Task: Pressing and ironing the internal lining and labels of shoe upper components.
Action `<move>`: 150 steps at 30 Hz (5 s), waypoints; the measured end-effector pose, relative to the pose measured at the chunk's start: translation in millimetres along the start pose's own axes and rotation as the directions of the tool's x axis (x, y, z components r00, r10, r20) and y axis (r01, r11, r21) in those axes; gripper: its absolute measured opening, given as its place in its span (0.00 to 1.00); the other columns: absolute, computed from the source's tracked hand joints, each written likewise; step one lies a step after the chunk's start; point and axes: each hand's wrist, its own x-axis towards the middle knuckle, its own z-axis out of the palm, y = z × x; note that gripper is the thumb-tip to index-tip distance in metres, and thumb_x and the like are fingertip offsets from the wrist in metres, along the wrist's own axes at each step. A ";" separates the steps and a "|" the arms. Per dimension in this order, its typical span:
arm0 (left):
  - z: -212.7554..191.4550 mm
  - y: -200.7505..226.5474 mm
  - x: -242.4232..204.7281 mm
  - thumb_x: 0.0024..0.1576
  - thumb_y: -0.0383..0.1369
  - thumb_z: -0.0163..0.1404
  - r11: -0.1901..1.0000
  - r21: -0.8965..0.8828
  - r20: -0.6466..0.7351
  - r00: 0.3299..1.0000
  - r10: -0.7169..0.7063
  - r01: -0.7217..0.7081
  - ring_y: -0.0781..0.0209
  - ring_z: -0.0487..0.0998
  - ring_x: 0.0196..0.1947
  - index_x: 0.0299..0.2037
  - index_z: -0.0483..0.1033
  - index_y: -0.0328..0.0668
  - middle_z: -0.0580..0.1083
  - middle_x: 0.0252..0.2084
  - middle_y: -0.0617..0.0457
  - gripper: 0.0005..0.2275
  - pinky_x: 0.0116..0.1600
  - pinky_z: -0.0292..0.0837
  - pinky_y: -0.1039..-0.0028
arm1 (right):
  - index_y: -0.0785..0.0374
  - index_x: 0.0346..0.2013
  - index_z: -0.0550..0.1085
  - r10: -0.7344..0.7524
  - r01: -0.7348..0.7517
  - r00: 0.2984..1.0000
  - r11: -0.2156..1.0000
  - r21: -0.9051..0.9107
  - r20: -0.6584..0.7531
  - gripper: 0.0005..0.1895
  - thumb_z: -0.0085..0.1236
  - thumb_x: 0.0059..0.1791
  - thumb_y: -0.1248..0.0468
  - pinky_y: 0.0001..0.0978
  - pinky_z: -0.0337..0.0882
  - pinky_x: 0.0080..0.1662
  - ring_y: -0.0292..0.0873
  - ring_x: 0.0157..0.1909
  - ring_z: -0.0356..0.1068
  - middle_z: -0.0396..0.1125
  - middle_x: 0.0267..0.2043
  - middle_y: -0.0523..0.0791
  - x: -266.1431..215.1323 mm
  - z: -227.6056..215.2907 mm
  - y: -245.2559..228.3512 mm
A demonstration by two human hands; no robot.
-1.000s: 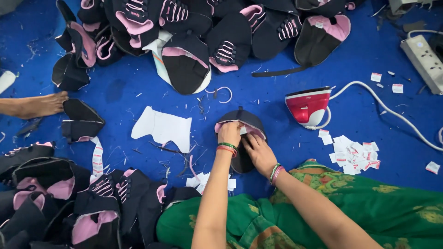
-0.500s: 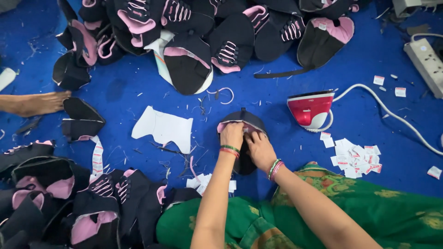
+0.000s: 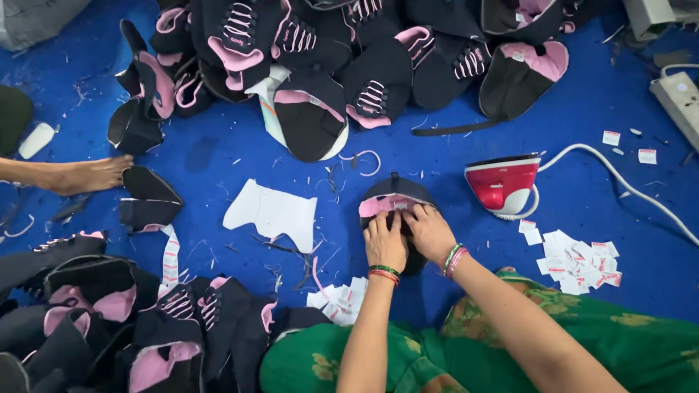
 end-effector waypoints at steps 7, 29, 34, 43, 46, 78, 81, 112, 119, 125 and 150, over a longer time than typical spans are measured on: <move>15.5 -2.2 1.5 0.53 0.31 0.54 0.999 -0.014 -0.071 0.997 -0.041 0.040 0.46 0.66 0.60 0.63 0.73 0.46 0.68 0.60 0.45 0.24 0.60 0.61 0.56 | 0.62 0.58 0.71 0.002 -0.006 0.992 0.999 0.033 0.125 0.38 0.71 0.34 0.61 0.45 0.64 0.62 0.56 0.59 0.63 0.64 0.54 0.50 13.5 -10.2 10.0; 41.1 -11.7 4.2 0.55 0.32 0.49 0.990 0.140 -0.130 0.991 -0.013 0.032 0.48 0.69 0.54 0.63 0.72 0.48 0.68 0.60 0.47 0.23 0.56 0.66 0.62 | 0.57 0.67 0.65 0.032 -0.049 0.981 0.995 0.083 0.190 0.46 0.72 0.35 0.59 0.52 0.59 0.64 0.63 0.64 0.59 0.59 0.64 0.56 13.7 -3.9 15.1; 45.8 -8.0 -1.4 0.57 0.33 0.50 0.984 0.170 -0.092 0.995 -0.031 0.046 0.48 0.69 0.54 0.69 0.68 0.49 0.67 0.60 0.46 0.26 0.57 0.65 0.59 | 0.52 0.65 0.67 0.070 -0.077 0.971 0.997 0.024 0.230 0.42 0.71 0.37 0.57 0.51 0.58 0.67 0.62 0.68 0.57 0.58 0.66 0.55 13.1 2.9 16.2; 49.6 -11.0 -8.6 0.56 0.31 0.49 0.986 0.161 -0.159 0.987 -0.005 0.031 0.47 0.70 0.55 0.71 0.66 0.54 0.66 0.62 0.46 0.28 0.57 0.65 0.59 | 0.51 0.66 0.67 0.102 -0.111 0.975 0.993 0.038 0.198 0.45 0.73 0.35 0.59 0.51 0.58 0.66 0.62 0.68 0.57 0.57 0.67 0.56 9.9 5.6 16.4; 54.5 -14.5 -1.0 0.57 0.30 0.47 0.983 0.177 -0.180 0.984 -0.010 0.042 0.46 0.70 0.55 0.69 0.67 0.53 0.65 0.63 0.43 0.26 0.57 0.66 0.59 | 0.50 0.64 0.68 0.070 -0.088 0.980 0.992 0.093 0.185 0.45 0.74 0.33 0.59 0.52 0.58 0.66 0.61 0.67 0.58 0.59 0.66 0.54 19.7 8.9 28.4; 54.3 -18.0 14.7 0.57 0.31 0.46 0.988 0.137 -0.170 0.985 -0.042 0.066 0.46 0.69 0.55 0.68 0.67 0.54 0.63 0.68 0.42 0.25 0.55 0.66 0.61 | 0.49 0.62 0.72 0.128 -0.127 0.990 0.992 0.029 -0.051 0.29 0.60 0.46 0.54 0.54 0.61 0.62 0.65 0.61 0.59 0.61 0.61 0.58 9.6 38.3 17.1; 59.2 -18.6 18.0 0.59 0.31 0.45 0.977 0.201 -0.143 0.989 -0.043 0.071 0.47 0.70 0.53 0.68 0.67 0.54 0.63 0.68 0.41 0.24 0.55 0.66 0.63 | 0.50 0.63 0.72 0.145 -0.143 0.989 0.985 0.099 -0.017 0.29 0.60 0.46 0.55 0.54 0.61 0.62 0.64 0.61 0.59 0.61 0.60 0.58 11.1 35.0 21.0; 99.8 -27.7 25.6 0.61 0.31 0.41 0.875 0.475 0.025 0.992 -0.122 0.096 0.52 0.73 0.26 0.74 0.57 0.65 0.70 0.31 0.47 0.29 0.29 0.66 0.57 | 0.70 0.49 0.74 0.377 -0.369 0.926 0.917 0.151 -0.030 0.25 0.65 0.48 0.52 0.47 0.75 0.46 0.60 0.42 0.77 0.74 0.38 0.62 -16.2 -189.2 57.4; 105.7 -27.1 30.2 0.60 0.33 0.43 0.899 0.416 0.068 0.981 -0.183 0.139 0.53 0.75 0.22 0.75 0.54 0.71 0.70 0.30 0.48 0.30 0.26 0.66 0.60 | 0.51 0.63 0.66 0.187 -0.173 0.927 0.982 -0.072 0.326 0.31 0.55 0.48 0.45 0.51 0.76 0.43 0.60 0.42 0.76 0.75 0.39 0.56 -4.9 -182.6 -28.6; 100.5 -30.9 25.9 0.61 0.35 0.44 0.908 0.399 0.043 0.986 -0.159 0.129 0.53 0.78 0.23 0.75 0.55 0.69 0.73 0.31 0.48 0.29 0.28 0.71 0.59 | 0.57 0.63 0.64 0.241 -0.183 0.929 0.959 -0.218 0.281 0.28 0.49 0.53 0.47 0.50 0.77 0.37 0.58 0.38 0.77 0.74 0.37 0.54 22.9 -107.9 -38.1; 41.6 -26.1 9.3 0.56 0.33 0.48 0.974 -0.055 0.025 0.975 -0.220 0.221 0.42 0.82 0.29 0.68 0.66 0.65 0.77 0.34 0.44 0.27 0.33 0.77 0.52 | 0.61 0.60 0.66 0.244 -0.216 0.928 0.968 -0.128 0.280 0.26 0.49 0.53 0.49 0.51 0.77 0.42 0.59 0.41 0.77 0.75 0.38 0.56 39.9 -95.3 -32.4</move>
